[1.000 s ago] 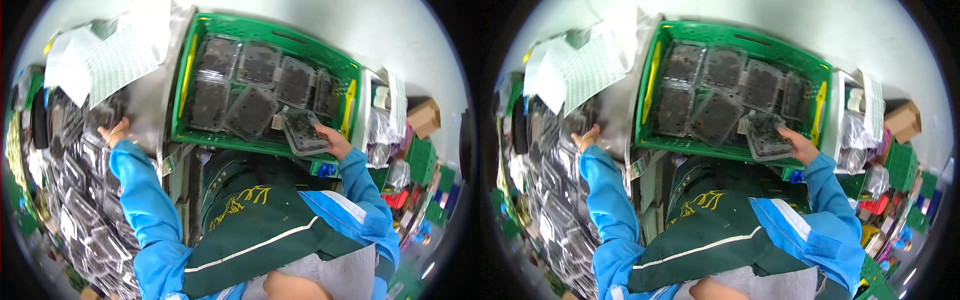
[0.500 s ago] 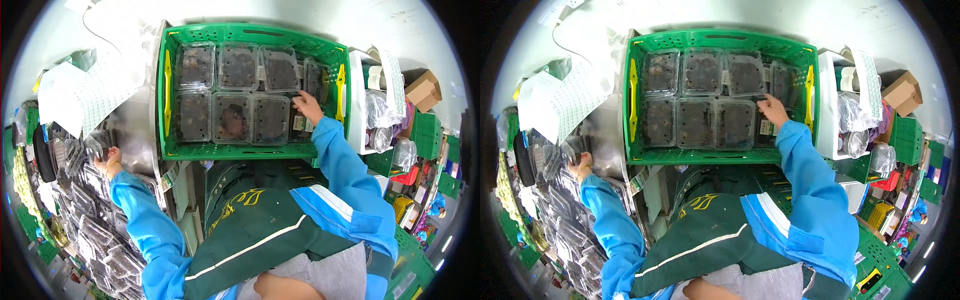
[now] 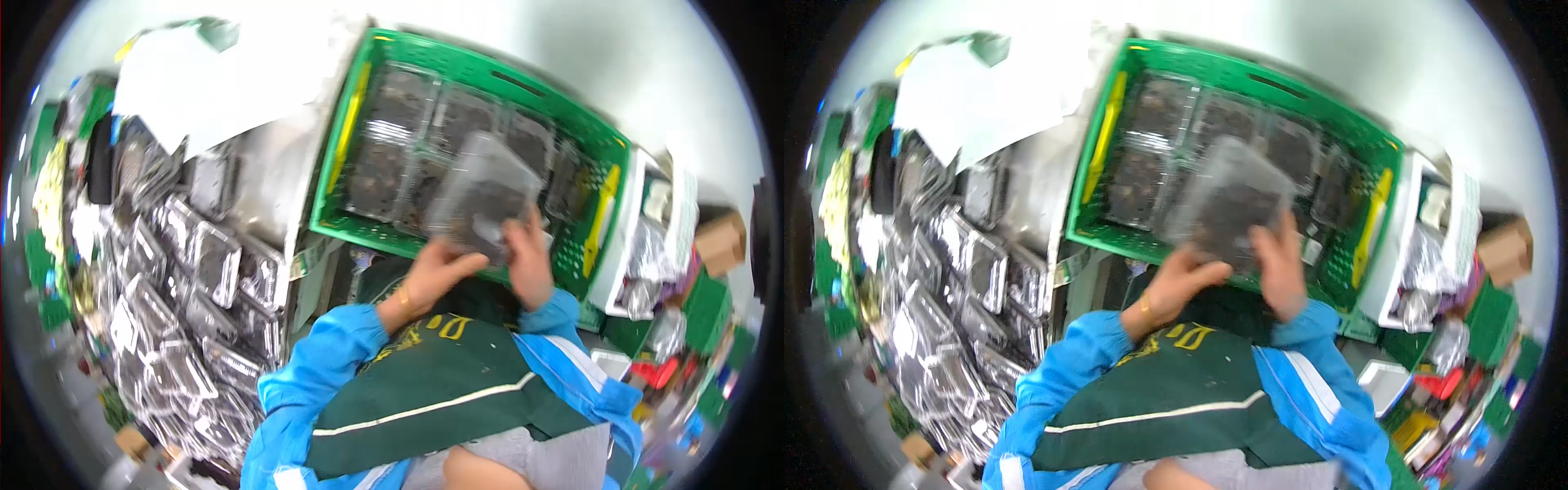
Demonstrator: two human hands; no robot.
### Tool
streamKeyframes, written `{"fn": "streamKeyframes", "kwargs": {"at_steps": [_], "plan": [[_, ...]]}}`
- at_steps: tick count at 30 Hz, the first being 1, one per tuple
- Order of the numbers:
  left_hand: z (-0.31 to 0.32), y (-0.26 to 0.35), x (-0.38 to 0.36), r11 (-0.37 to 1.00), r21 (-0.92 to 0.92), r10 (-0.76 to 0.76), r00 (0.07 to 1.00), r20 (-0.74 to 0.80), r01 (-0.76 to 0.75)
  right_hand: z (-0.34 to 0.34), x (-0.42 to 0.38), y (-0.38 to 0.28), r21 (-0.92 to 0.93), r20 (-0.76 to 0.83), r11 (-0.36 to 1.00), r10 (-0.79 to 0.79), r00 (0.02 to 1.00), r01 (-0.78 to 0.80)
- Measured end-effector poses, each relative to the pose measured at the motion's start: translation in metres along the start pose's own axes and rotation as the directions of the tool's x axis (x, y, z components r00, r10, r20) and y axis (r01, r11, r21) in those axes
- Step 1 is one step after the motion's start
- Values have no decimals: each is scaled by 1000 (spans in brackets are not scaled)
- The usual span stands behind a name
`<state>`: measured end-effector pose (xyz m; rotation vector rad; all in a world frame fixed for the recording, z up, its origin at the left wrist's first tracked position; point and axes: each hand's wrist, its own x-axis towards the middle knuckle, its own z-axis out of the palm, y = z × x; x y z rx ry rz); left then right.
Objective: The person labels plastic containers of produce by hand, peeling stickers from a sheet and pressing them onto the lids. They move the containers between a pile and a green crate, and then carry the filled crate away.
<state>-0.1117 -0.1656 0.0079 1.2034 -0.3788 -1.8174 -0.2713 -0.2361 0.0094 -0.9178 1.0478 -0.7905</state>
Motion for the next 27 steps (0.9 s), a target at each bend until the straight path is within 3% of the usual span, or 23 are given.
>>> {"fn": "streamKeyframes", "kwargs": {"at_steps": [1, 2, 4, 5, 7, 8, 10, 11, 13, 15, 17, 19, 21, 23, 25, 26, 27], "plan": [[4, -4, 8, 990, -111, 95, 992, 81, -85, -20, -1, -4, 192, -10, 978, 92, 996, -88], [-3, 1, 9, 986, -116, 122, 992, 45, -116, -44, -4, 2, 188, -86, 981, 56, 995, -39], [-16, 14, 15, 1000, 14, -6, 989, 148, 4, -101, -19, 5, 236, -114, 965, 149, 982, -119], [-31, 26, 19, 994, 39, 99, 989, 113, -104, -129, -25, 9, 214, -120, 967, 167, 979, -139], [-64, 56, 21, 952, -43, 297, 948, -111, -304, -152, -40, -6, 88, -170, 965, 261, 950, -249], [-86, 68, 24, 923, 17, 378, 895, -238, -385, -166, -38, -6, 88, -171, 964, 262, 950, -250], [-124, 88, 28, 880, 120, 460, 761, -458, -460, -198, -46, -5, -91, -124, 927, 352, 928, -364], [-160, 90, 44, 870, 30, 422, 710, -563, -492, -206, -43, -13, -90, -137, 927, 349, 927, -363], [-236, 106, 59, 805, -159, 376, 700, -607, -571, -204, -13, -38, -417, -95, 821, 386, 918, -389], [-300, 130, 74, 826, -134, 326, 657, -680, -548, -197, 29, -68, -712, 193, 683, 416, 888, -165], [-339, 153, 83, 788, -255, 282, 696, -661, -561, -191, 73, -72, -773, 406, 624, 623, 669, -111], [-382, 171, 91, 821, -329, 302, 844, -443, -466, -159, 108, -70, -934, 345, 274, 856, 384, 228], [-369, 188, 94, 793, -288, 203, 679, -705, -537, -127, 119, -42, -850, 318, 147, 909, 270, 505], [-387, 189, 104, 772, -264, 232, 644, -729, -578, -130, 135, 17, -757, 347, 203, 930, 118, 621], [-402, 192, 101, 810, -172, 247, 591, -768, -561, -101, 124, 30, -743, 148, -84, 947, 286, 664], [-385, 194, 89, 753, -145, 310, 540, -782, -642, -101, 124, 42, -706, 169, -114, 931, 322, 699], [-355, 198, 75, 663, -95, 337, 410, -848, -742, -108, 122, 53, -667, 196, -139, 915, 352, 732]]}}
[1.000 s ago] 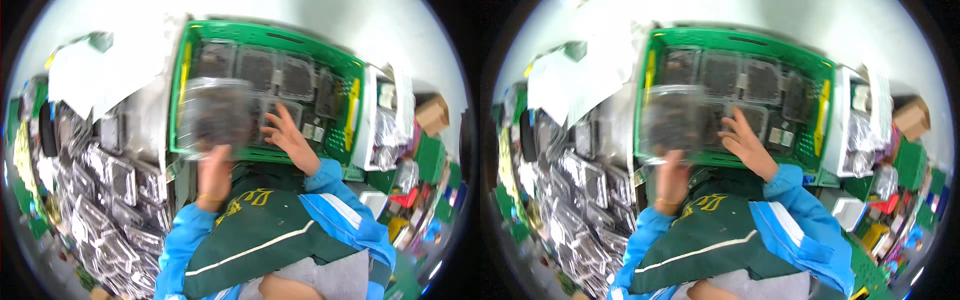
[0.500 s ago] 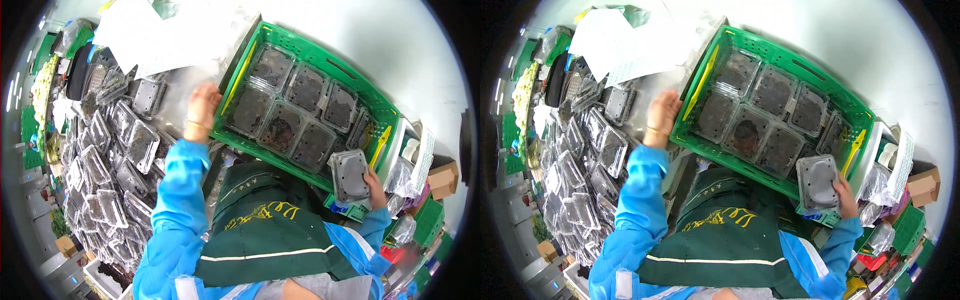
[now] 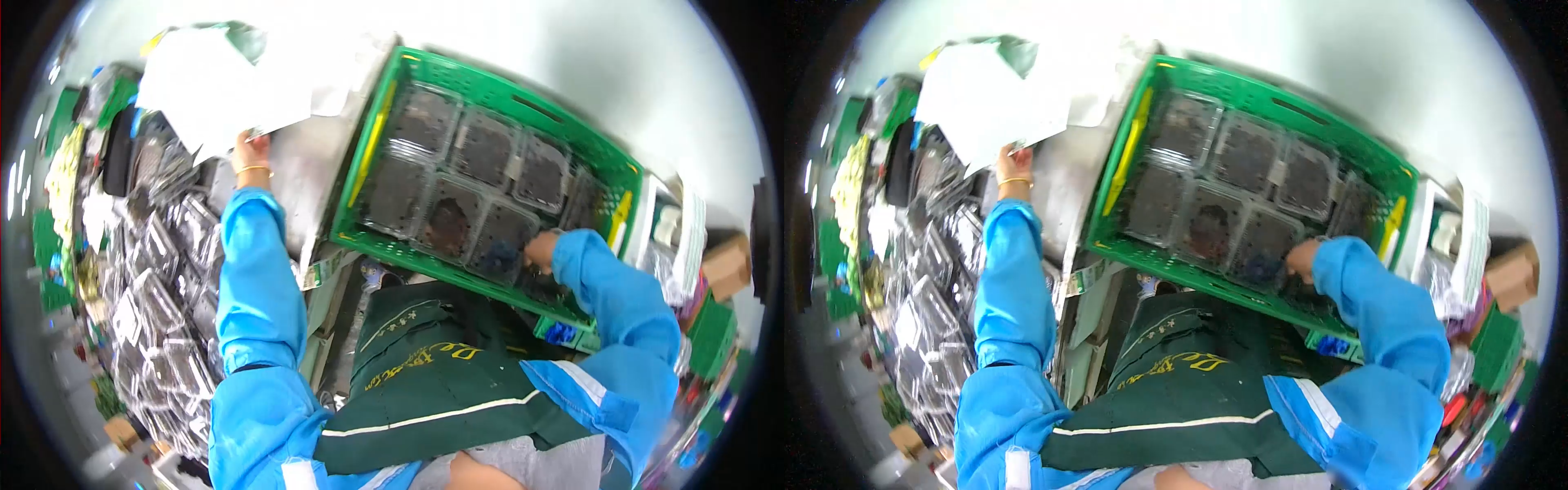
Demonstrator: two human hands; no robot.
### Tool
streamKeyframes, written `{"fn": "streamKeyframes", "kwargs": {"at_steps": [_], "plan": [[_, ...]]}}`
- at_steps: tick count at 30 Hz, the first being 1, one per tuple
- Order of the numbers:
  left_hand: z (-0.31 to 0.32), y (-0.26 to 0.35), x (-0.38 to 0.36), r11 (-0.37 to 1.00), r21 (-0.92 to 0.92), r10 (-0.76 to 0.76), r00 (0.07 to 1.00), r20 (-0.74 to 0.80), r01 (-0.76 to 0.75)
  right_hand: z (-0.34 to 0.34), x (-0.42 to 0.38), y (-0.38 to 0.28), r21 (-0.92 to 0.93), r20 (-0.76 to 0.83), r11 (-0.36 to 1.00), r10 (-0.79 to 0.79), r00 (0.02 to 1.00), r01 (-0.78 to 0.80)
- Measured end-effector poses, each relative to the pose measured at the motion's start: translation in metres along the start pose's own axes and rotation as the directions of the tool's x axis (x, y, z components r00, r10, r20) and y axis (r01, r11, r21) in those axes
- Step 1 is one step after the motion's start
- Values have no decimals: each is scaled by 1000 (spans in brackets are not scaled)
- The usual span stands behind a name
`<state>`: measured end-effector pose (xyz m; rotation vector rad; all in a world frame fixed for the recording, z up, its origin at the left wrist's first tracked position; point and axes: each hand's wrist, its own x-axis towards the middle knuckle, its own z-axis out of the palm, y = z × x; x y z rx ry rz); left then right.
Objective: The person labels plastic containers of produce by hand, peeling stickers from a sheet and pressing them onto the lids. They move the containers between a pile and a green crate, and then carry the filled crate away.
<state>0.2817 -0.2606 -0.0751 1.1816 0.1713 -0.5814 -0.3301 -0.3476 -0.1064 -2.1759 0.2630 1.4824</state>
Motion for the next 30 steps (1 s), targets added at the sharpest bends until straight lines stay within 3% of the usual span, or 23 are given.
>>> {"fn": "streamKeyframes", "kwargs": {"at_steps": [2, 4, 5, 7, 8, 10, 11, 12, 14, 15, 16, 18, 19, 20, 22, 24, 26, 27, 29, 30], "plan": [[0, 16, -44, 979, -91, 183, 983, 29, -180, 6, -13, -3, -307, -129, 945, -158, 979, 112], [-16, 31, -83, 969, -146, 228, 947, 227, -198, 9, -36, -3, -282, -385, 952, -223, 896, 116], [-20, 36, -108, 955, -227, 250, 930, 270, -191, 11, -39, -4, -310, -380, 943, -241, 893, 123], [-35, 55, -150, 964, -239, 186, 937, 295, -116, 20, -43, -7, 129, -622, 982, -29, 782, 138], [-43, 62, -172, 969, -227, 169, 933, 316, -99, 26, -43, -7, 116, -622, 983, -40, 782, 143], [-49, 79, -207, 967, -220, 213, 882, 421, -129, 38, -41, -9, 149, -925, 989, 133, 356, 16], [-45, 85, -222, 960, -248, 216, 900, 379, -126, 47, -41, -16, 286, -930, 957, 290, 226, -49], [-56, 86, -216, 959, -253, 217, 908, 359, -129, 51, -37, -15, 272, -930, 961, 275, 242, -50], [-93, 80, -186, 976, -54, 217, 900, 378, -212, 73, -28, -14, 644, -765, 761, 643, 48, 75], [-105, 69, -172, 955, 55, 265, 921, 287, -292, 73, -23, -13, 695, -706, 691, 708, 6, 198], [-96, 63, -177, 954, 103, 243, 926, 290, -283, 75, -23, -6, 689, -717, 700, 696, 39, 186], [-86, 47, -222, 974, 175, 112, 979, 171, -143, 75, -22, 15, 800, -596, 529, 758, 267, 283], [-103, 33, -238, 956, 266, 80, 985, 155, -119, 74, -27, 19, 736, -675, 628, 707, 210, 254], [-122, 11, -253, 931, 353, 35, 987, 156, -89, 79, -33, 27, 754, -657, 635, 720, 223, 170], [-159, -21, -294, 918, 377, -186, 973, 139, 122, 89, -50, 30, 881, -449, 471, 859, 246, -38], [-174, -42, -317, 816, 448, -368, 926, -84, 365, 117, -41, 45, 886, -392, 447, 866, 312, -126], [-212, -78, -306, 867, 306, -370, 920, -132, 393, 128, -17, 56, 983, -181, 157, 912, 369, 95], [-219, -94, -299, 907, 286, -255, 944, -210, 309, 130, -12, 57, 984, -176, 152, 914, 365, 92], [-222, -106, -279, 931, 247, -231, 957, -174, 269, 128, -3, 59, 976, -191, 154, 945, 265, 155], [-221, -108, -273, 949, 208, -207, 967, -148, 235, 130, -3, 57, 977, -188, 152, 946, 263, 151]]}}
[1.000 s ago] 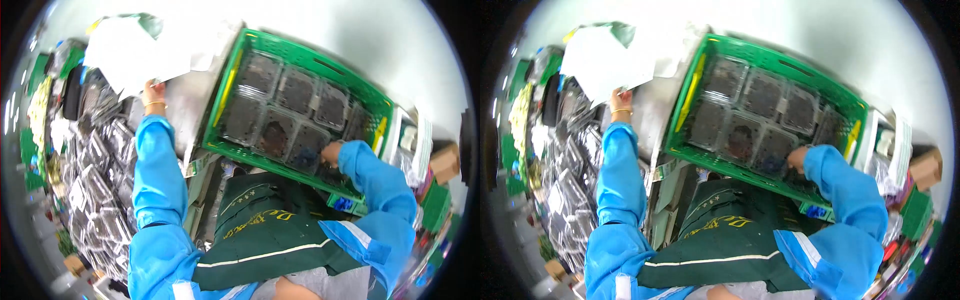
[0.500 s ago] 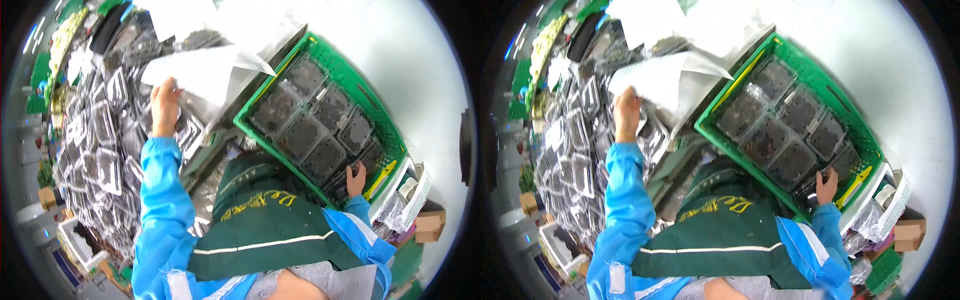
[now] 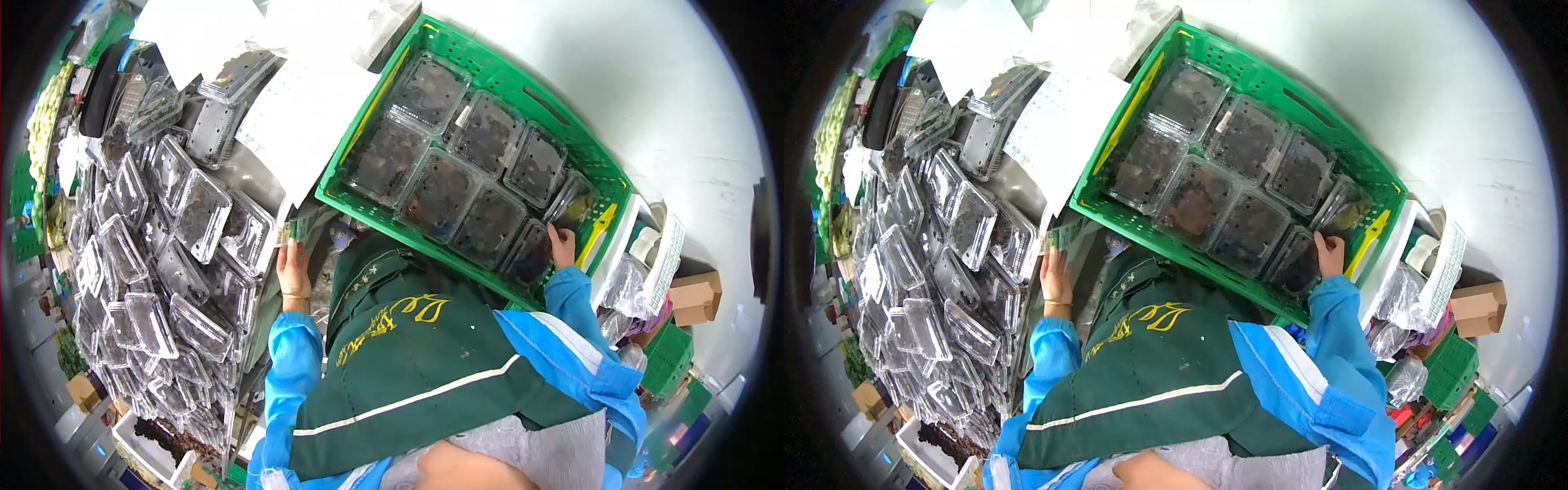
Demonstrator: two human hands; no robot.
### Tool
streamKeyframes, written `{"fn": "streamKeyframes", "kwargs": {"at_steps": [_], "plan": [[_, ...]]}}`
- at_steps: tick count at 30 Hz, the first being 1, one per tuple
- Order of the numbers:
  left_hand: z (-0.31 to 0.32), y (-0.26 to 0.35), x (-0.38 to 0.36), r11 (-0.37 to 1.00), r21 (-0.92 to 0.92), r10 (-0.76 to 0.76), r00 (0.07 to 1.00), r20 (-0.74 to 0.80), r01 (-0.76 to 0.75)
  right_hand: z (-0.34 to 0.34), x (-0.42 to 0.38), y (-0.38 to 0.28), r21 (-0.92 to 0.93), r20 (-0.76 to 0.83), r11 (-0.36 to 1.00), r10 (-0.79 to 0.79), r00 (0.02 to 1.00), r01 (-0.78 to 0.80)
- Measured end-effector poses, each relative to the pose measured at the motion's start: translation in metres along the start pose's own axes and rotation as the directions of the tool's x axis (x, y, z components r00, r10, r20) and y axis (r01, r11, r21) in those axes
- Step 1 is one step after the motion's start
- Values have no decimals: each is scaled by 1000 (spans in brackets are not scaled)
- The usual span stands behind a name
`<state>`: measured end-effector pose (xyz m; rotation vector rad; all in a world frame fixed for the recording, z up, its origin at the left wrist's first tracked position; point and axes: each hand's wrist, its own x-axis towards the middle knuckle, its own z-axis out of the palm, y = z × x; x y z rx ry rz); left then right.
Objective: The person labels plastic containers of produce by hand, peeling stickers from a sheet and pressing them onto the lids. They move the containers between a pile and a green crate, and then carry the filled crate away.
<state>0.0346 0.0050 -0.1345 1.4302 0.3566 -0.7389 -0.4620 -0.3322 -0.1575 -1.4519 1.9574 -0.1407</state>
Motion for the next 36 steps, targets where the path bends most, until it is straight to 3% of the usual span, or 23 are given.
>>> {"fn": "streamKeyframes", "kwargs": {"at_steps": [2, 3, 5, 6, 8, 9, 12, 14, 15, 16, 18, 20, 22, 25, 26, 27, 28, 30, 31, 32, 33, 34, 36], "plan": [[4, -4, 9, 999, -28, 17, 998, 59, -16, 3, -6, 3, 146, -221, 941, -271, 937, 306], [5, -8, 13, 993, -118, 10, 995, 99, 2, 0, -8, -5, 150, -219, 939, -274, 937, 309], [9, -7, 15, 977, -211, -6, 990, 138, 35, -18, -22, -31, -159, -67, 952, -276, 959, 262], [10, -11, 15, 968, -249, 34, 985, 170, 10, -21, -25, -42, -152, -68, 954, -272, 960, 259], [15, -11, 10, 956, -291, 89, 981, 173, -35, -23, -20, -64, -664, 79, 725, -176, 981, 183], [16, -8, 6, 954, -296, 93, 982, 163, -42, -18, -12, -66, -754, 137, 607, -228, 964, 251], [16, 12, -20, 931, -365, 51, 992, 114, -5, -6, -70, -181, -465, 251, 695, -491, 834, 549], [18, 12, -56, 979, 124, 118, 942, 316, -164, 29, -84, -224, 22, 318, 632, -739, 594, 775], [31, 23, -82, 907, 329, 140, 926, 350, -261, 49, -105, -250, 327, 406, 644, -756, 513, 691], [51, 33, -105, 879, 295, 241, 883, 403, -375, 66, -130, -275, 586, 470, 625, -781, 412, 515], [69, 41, -121, 814, 342, 306, 847, 434, -469, 79, -181, -309, 708, 629, 648, -759, 164, 282], [73, 43, -127, 764, 397, 318, 832, 454, -509, 95, -212, -320, 720, 647, 611, -763, 3, 329], [66, 38, -131, 745, 433, 300, 835, 461, -507, 99, -225, -325, 665, 681, 657, -729, 74, 356], [66, 37, -138, 993, -21, 107, 839, 534, -114, 105, -222, -314, 628, 708, 685, -700, 95, 369], [70, 36, -143, 979, -181, 16, 859, 512, 90, 104, -220, -310, 707, 583, 507, -813, 0, 492], [75, 41, -143, 975, -165, -51, 875, 481, 147, 101, -219, -307, 751, 447, 303, -887, -114, 587], [79, 44, -140, 968, -149, -117, 886, 449, 204, 96, -220, -304, 766, 451, 292, -879, -155, 573], [71, 30, -121, 989, -148, 45, 970, 239, -9, 79, -219, -310, 821, 400, 315, -913, -86, 476], [69, 33, -114, 943, -312, 166, 978, 127, -119, 76, -204, -318, 816, 346, 280, -938, -39, 506], [53, 32, -101, 924, -348, 168, 986, -10, -161, 68, -197, -327, 786, 494, 519, -854, 163, 336], [47, 40, -101, 893, -425, 170, 985, 14, -148, 75, -178, -333, 754, 450, 545, -835, 318, 366], [46, 51, -106, 858, -497, 174, 984, 40, -132, 82, -158, -344, 705, 423, 544, -838, 345, 456], [53, 69, -140, 911, -405, 45, 963, 264, 69, 124, -104, -347, 688, 496, 553, -831, 252, 470]]}}
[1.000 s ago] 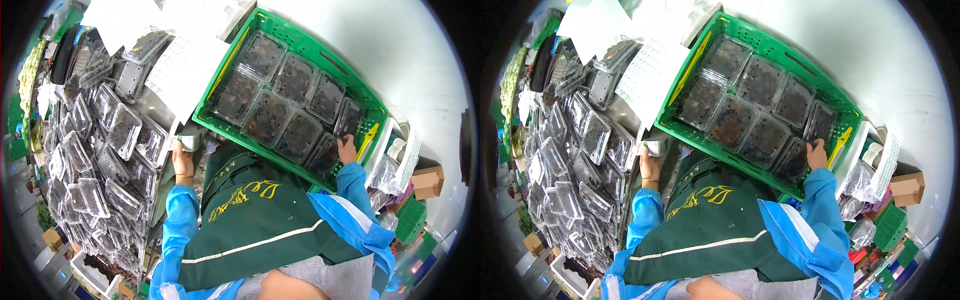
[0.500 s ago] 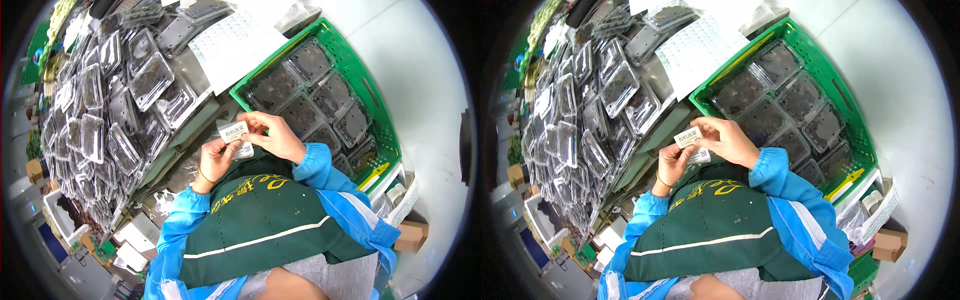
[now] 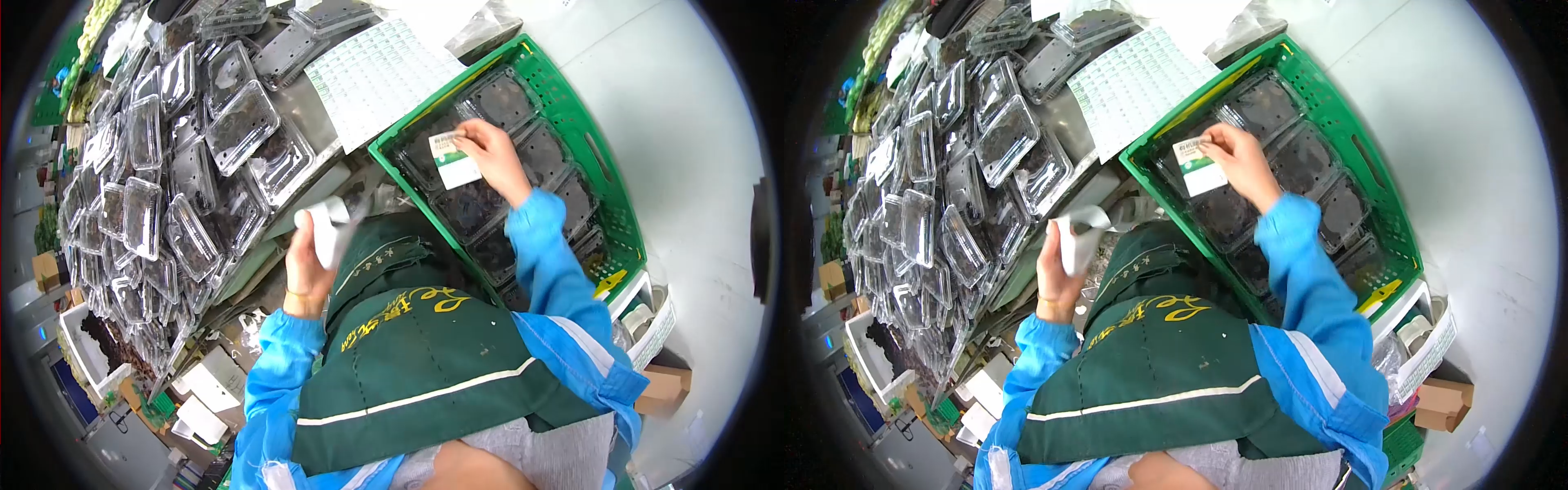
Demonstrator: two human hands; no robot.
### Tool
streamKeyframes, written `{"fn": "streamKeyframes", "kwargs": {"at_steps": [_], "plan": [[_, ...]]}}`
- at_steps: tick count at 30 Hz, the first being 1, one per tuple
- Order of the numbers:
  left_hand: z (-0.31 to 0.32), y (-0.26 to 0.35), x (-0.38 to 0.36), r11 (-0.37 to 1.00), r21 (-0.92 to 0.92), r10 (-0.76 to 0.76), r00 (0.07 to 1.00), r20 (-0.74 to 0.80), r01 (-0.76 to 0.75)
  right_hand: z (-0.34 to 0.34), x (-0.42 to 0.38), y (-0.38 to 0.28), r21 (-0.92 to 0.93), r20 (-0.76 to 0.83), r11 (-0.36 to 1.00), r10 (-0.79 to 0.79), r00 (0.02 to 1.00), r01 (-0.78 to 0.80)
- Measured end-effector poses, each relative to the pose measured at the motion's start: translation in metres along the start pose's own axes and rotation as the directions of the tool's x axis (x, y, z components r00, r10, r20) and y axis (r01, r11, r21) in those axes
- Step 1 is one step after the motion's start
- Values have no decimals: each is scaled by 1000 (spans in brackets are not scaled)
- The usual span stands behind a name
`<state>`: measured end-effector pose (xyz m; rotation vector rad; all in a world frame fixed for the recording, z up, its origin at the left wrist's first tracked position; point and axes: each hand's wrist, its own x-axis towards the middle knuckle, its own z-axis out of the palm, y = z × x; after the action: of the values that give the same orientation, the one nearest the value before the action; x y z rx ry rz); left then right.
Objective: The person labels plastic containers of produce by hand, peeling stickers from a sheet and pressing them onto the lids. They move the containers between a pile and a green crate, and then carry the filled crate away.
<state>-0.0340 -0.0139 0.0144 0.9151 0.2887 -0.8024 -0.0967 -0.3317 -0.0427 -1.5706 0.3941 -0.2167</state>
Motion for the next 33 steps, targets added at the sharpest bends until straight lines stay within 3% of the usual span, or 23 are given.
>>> {"fn": "streamKeyframes", "kwargs": {"at_steps": [2, 4, 5, 6, 7, 8, 9, 10, 11, 12, 14, 16, 18, 20, 22, 23, 28, 30, 33], "plan": [[23, -1, -31, 946, -141, -279, 955, 98, 291, -9, 30, 42, -229, 52, 971, 87, 995, -73], [9, -12, -43, 813, -203, -405, 781, 475, 545, -6, 50, 57, -346, 92, 935, 112, 989, -74], [10, -13, -47, 757, -111, -506, 686, 522, 644, -2, 57, 64, -346, 94, 935, 112, 989, -73], [20, -11, -52, 829, -47, -441, 704, 557, 557, 3, 64, 67, -470, 104, 882, 110, 988, -48], [14, -15, -53, 866, 136, -487, 749, 450, 481, 7, 69, 70, -584, 115, 812, 107, 988, -20], [8, -18, -54, 855, 322, -505, 795, 335, 407, 9, 70, 72, -582, 118, 813, 108, 987, -19], [25, -7, -60, 914, 384, -318, 815, 485, 128, 12, 69, 67, -724, 103, 687, 22, 994, 59], [25, -7, -58, 915, 382, -317, 817, 482, 129, 15, 67, 58, -840, 103, 529, -66, 992, 123], [25, -6, -57, 806, 589, -336, 859, 387, 49, 17, 63, 47, -883, 57, 460, -79, 995, 87], [25, -6, -55, 644, 765, -326, 899, 292, -15, 16, 57, 40, -884, 58, 458, -79, 995, 88], [23, -17, -48, 672, 741, -188, 969, 159, 9, 13, 42, 25, -796, 35, 603, -50, 998, 58], [22, -28, -31, 795, 607, -28, 999, 26, 6, 29, 6, -23, -383, 214, 919, 182, 960, -88], [10, -40, -11, 837, 548, 54, 997, -56, -14, 47, -35, -45, -106, 573, 993, 23, 819, 46], [23, -46, -5, 884, 462, 98, 994, -49, -65, 68, -66, -54, -67, 634, 997, 6, 773, 47], [22, -54, 1, 878, 477, 70, 997, -33, -45, 79, -82, -35, -106, 439, 974, -135, 888, 200], [25, -54, 0, 879, 475, 79, 996, -39, -51, 78, -84, -30, -115, 380, 936, -269, 885, 333], [32, -63, -1, 908, 419, 5, 997, -72, 26, 76, -105, -44, -200, 319, 935, -221, 922, 293], [28, -70, 1, 898, 439, 67, 997, -42, -41, 74, -107, -50, -85, 317, 985, -118, 941, 152], [36, -68, -5, 889, 458, 30, 999, -13, -20, 70, -115, -32, -107, 323, 947, -256, 911, 304]]}}
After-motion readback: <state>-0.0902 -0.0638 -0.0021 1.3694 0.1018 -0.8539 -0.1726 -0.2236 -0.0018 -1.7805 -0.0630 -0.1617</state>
